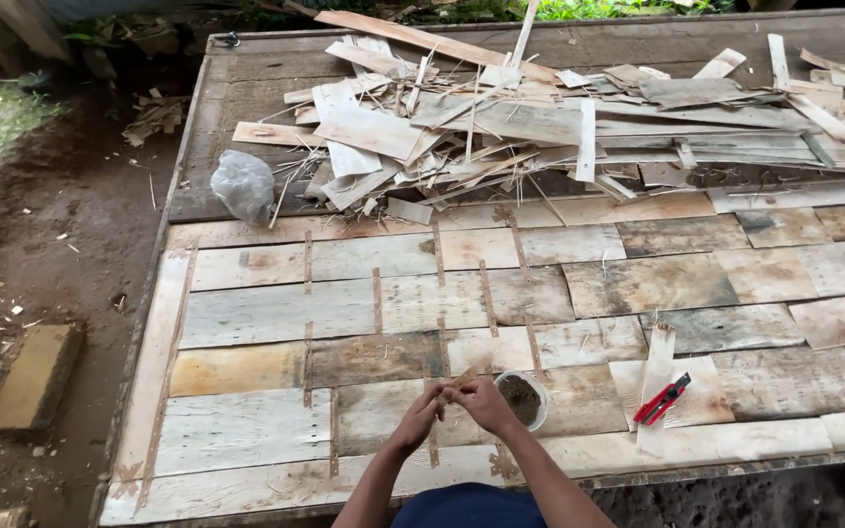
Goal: Assembling a wooden surface by selecting and fitting thin wooden strips into gaps between larger panels.
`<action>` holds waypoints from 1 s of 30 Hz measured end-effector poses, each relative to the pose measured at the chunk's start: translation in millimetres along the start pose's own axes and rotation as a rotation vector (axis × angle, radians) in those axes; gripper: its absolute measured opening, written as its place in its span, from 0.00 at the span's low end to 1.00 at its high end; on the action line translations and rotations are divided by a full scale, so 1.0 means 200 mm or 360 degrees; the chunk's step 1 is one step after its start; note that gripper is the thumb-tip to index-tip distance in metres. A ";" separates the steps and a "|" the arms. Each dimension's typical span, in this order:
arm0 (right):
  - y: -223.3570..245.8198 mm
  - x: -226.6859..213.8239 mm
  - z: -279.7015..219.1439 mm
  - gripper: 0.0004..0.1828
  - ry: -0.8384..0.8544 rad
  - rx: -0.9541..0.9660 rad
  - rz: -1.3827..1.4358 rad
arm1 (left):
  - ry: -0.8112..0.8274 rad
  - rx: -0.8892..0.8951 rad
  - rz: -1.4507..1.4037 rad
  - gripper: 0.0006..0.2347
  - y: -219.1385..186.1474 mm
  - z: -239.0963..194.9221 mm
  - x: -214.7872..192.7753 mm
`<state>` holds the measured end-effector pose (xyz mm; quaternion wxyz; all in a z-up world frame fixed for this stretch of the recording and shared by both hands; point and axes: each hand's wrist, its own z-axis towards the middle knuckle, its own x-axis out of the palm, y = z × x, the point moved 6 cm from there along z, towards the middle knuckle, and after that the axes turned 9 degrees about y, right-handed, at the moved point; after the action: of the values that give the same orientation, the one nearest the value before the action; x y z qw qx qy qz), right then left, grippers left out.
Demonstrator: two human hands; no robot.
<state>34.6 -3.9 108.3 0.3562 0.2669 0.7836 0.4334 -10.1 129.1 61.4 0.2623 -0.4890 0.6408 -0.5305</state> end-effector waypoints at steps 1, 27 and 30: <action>0.01 0.00 -0.01 0.19 -0.0010 0.0004 0.0007 | 0.0011 -0.0004 0.0005 0.18 0.01 0.01 0.00; 0.04 -0.16 -0.14 0.10 -0.0105 -0.0037 0.0049 | 0.0016 0.0110 0.0312 0.20 0.04 0.12 0.13; 0.08 -0.19 -0.14 0.09 -0.0058 -0.0055 0.0073 | -0.0035 0.0070 0.0245 0.12 0.01 0.11 0.13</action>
<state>37.2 -37.1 145.6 0.3650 0.2866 0.7630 0.4500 -2.8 96.0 57.1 0.3199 -0.4382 0.6618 -0.5173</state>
